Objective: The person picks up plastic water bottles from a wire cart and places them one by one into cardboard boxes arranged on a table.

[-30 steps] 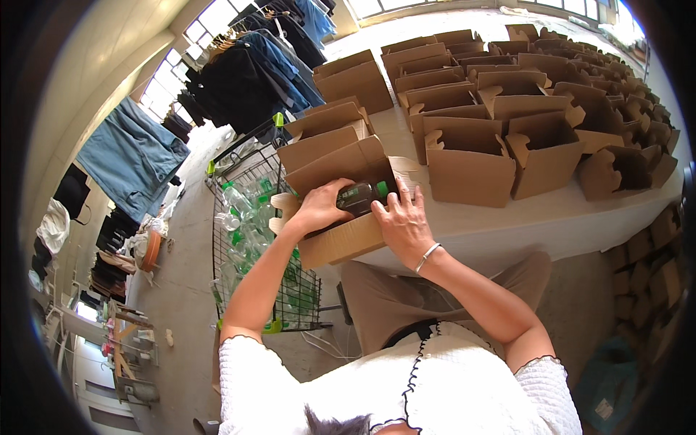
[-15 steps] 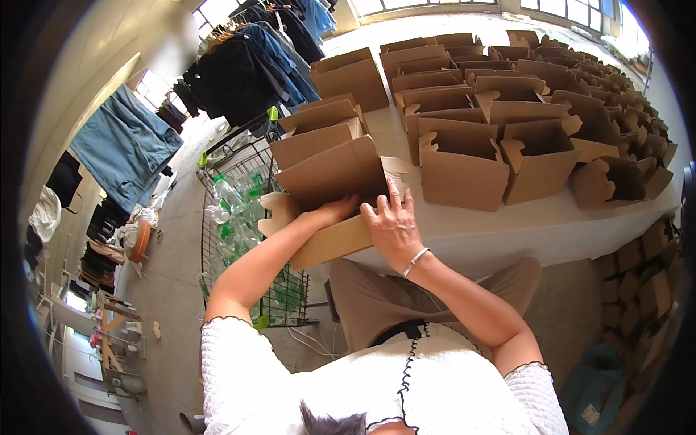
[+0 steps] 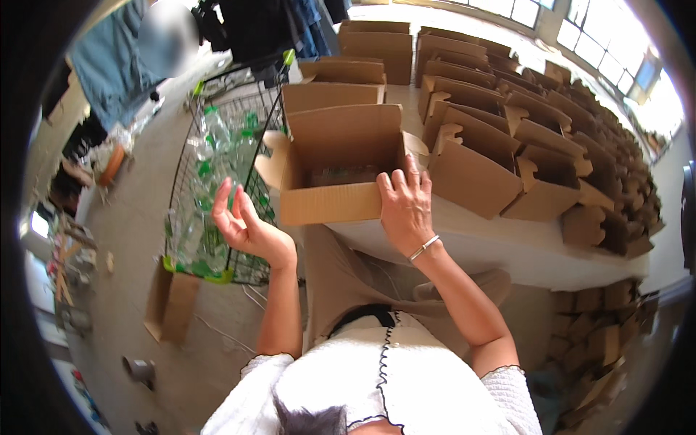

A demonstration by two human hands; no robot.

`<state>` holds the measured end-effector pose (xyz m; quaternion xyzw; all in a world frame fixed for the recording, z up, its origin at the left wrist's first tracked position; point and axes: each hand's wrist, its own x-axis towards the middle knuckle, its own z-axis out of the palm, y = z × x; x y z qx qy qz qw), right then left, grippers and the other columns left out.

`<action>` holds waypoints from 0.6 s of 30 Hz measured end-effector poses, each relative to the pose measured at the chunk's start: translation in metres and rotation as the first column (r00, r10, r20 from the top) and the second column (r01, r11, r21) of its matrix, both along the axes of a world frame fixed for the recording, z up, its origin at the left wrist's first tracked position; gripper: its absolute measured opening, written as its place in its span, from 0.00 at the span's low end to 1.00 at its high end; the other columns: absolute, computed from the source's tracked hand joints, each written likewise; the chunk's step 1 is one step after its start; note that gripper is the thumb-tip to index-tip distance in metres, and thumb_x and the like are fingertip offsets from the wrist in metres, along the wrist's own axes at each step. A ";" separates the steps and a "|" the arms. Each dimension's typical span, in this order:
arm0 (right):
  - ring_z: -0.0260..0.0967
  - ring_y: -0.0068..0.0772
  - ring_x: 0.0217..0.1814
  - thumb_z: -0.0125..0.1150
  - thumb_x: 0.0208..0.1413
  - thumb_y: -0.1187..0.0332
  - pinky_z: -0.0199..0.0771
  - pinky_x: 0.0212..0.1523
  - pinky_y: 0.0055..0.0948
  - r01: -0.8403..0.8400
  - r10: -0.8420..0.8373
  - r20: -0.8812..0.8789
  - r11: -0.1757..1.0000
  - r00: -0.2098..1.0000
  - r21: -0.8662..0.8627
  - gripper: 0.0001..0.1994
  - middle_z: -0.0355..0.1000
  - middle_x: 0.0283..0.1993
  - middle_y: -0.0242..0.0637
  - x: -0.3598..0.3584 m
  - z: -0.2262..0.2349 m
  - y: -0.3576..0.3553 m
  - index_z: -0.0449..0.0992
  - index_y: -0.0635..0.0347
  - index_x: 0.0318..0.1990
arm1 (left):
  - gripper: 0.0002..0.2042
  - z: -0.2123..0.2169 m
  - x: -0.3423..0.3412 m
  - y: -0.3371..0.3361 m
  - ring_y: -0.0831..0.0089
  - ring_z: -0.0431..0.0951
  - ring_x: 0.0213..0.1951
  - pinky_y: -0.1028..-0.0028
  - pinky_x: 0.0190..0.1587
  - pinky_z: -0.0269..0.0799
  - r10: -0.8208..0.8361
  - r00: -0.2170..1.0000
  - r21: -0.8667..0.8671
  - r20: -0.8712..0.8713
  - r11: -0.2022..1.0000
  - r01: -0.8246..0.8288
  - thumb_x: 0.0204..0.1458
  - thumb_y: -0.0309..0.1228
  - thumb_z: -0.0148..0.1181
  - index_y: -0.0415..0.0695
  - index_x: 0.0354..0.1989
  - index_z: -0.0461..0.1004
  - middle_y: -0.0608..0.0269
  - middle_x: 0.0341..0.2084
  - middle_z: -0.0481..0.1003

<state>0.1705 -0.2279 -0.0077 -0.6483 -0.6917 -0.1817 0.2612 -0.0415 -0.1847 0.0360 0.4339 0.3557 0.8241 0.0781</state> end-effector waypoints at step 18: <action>0.69 0.48 0.60 0.70 0.38 0.79 0.65 0.65 0.50 -0.113 0.117 0.018 0.980 0.993 -0.164 0.19 0.75 0.40 0.43 0.005 0.041 -0.015 0.75 0.59 0.43 | 0.26 -0.202 0.019 -0.003 0.69 0.73 0.56 0.68 0.64 0.69 -0.543 0.168 -0.072 0.823 0.195 0.978 0.51 0.12 0.60 0.39 0.59 0.66 0.60 0.52 0.71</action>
